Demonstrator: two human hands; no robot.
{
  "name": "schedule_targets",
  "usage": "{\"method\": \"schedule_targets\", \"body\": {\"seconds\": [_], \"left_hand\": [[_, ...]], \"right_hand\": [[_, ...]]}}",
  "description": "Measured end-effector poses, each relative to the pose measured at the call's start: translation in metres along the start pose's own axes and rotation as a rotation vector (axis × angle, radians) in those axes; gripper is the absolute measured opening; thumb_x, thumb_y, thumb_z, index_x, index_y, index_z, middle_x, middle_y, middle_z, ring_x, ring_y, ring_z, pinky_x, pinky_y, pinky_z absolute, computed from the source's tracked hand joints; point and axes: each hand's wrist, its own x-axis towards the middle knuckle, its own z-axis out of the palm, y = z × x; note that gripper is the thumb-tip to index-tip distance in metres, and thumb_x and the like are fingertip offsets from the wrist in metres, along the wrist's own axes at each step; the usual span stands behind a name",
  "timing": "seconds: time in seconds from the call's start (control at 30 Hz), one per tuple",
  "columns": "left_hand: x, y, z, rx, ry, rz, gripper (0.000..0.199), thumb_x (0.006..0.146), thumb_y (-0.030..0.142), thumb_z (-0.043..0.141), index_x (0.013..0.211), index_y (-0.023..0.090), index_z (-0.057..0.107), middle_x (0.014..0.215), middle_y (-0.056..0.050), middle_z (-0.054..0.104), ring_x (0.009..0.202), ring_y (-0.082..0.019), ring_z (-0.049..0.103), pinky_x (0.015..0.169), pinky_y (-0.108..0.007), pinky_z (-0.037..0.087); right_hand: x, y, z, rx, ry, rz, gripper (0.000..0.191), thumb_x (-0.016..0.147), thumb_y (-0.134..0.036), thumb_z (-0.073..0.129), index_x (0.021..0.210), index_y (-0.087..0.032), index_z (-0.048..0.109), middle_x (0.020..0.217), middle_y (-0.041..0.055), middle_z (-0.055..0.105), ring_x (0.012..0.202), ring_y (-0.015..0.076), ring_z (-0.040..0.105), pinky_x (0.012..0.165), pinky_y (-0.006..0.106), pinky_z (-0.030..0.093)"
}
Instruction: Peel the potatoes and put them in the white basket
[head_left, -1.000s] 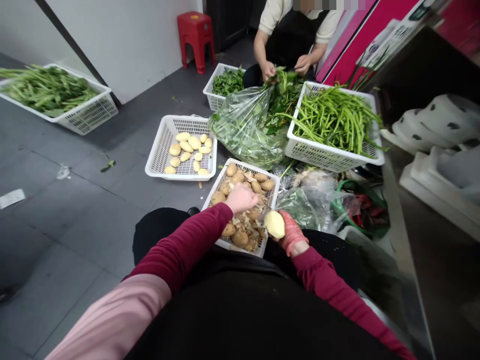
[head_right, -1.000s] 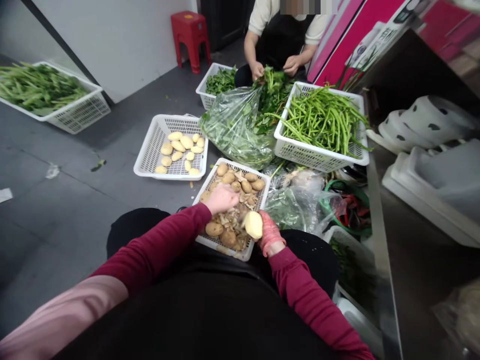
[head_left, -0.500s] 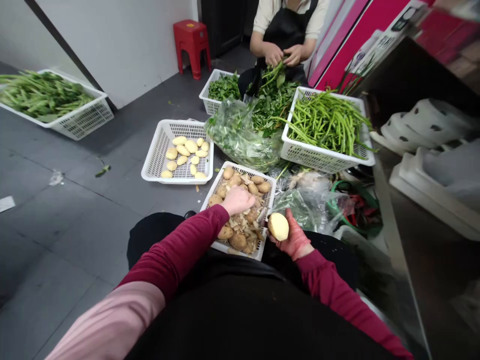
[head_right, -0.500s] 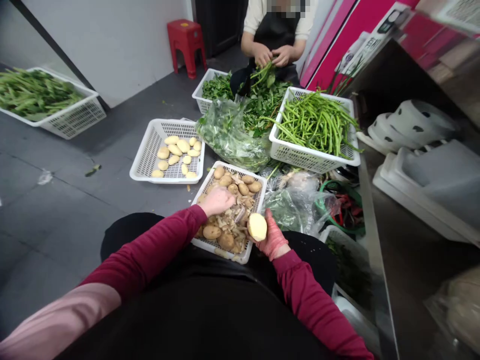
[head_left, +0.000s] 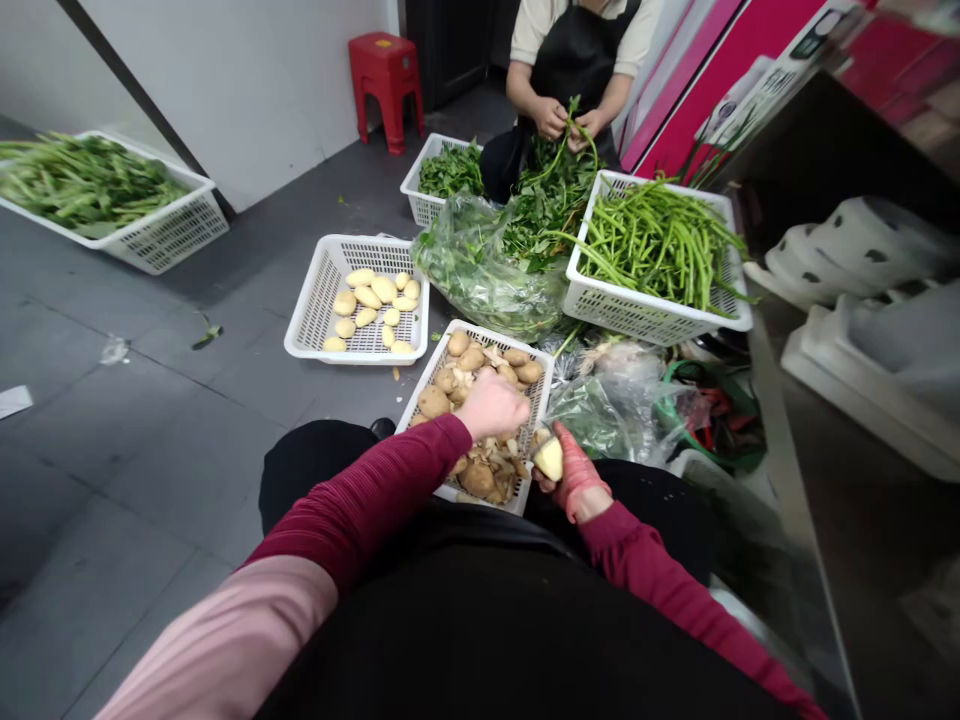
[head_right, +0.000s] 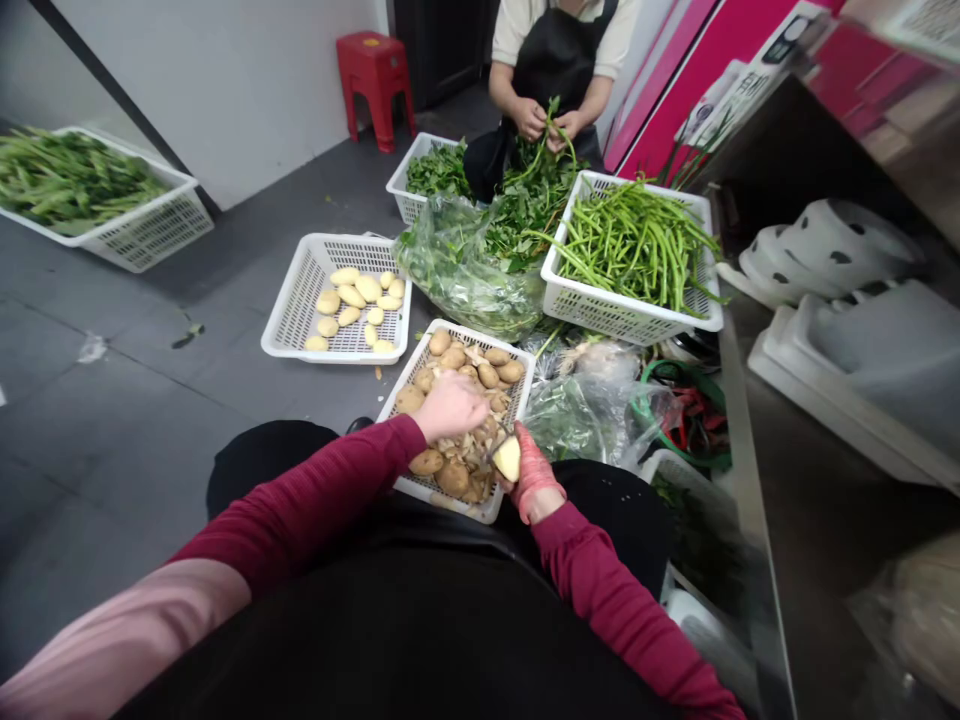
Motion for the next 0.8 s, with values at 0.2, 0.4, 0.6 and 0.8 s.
{"method": "schedule_targets", "body": {"seconds": [0.2, 0.4, 0.6, 0.8], "left_hand": [[0.001, -0.007, -0.002, 0.037, -0.067, -0.204, 0.038, 0.087, 0.024, 0.041, 0.065, 0.012, 0.070, 0.069, -0.011, 0.067, 0.069, -0.021, 0.057, 0.069, -0.037, 0.034], [-0.001, 0.022, -0.005, -0.071, 0.057, 0.152, 0.037, 0.087, 0.028, 0.042, 0.062, 0.016, 0.067, 0.064, -0.007, 0.065, 0.071, -0.019, 0.056, 0.074, -0.038, 0.034], [0.000, -0.004, 0.000, -0.020, 0.030, -0.093, 0.040, 0.087, 0.024, 0.039, 0.061, 0.013, 0.067, 0.065, -0.010, 0.064, 0.068, -0.020, 0.056, 0.071, -0.038, 0.036], [0.001, 0.000, -0.003, -0.043, -0.003, 0.033, 0.038, 0.087, 0.026, 0.041, 0.062, 0.015, 0.067, 0.067, -0.008, 0.066, 0.071, -0.020, 0.058, 0.072, -0.038, 0.037]], "right_hand": [[-0.003, -0.007, 0.000, -0.013, -0.038, 0.040, 0.031, 0.084, -0.047, 0.058, 0.083, -0.016, 0.060, 0.054, 0.0026, 0.065, 0.039, 0.0147, 0.058, 0.029, 0.020, 0.035], [0.005, -0.012, 0.000, 0.112, -0.103, 0.142, 0.029, 0.090, -0.042, 0.046, 0.077, -0.018, 0.059, 0.049, 0.0001, 0.063, 0.034, 0.0147, 0.054, 0.029, 0.022, 0.036], [-0.001, -0.014, -0.004, 0.173, -0.244, 0.248, 0.032, 0.090, -0.041, 0.043, 0.076, -0.017, 0.059, 0.055, 0.0054, 0.066, 0.044, 0.0183, 0.062, 0.027, 0.019, 0.030], [-0.006, -0.012, -0.007, 0.041, -0.207, 0.083, 0.031, 0.090, -0.040, 0.045, 0.076, -0.016, 0.060, 0.050, 0.0031, 0.062, 0.036, 0.0161, 0.056, 0.028, 0.022, 0.037]]}}
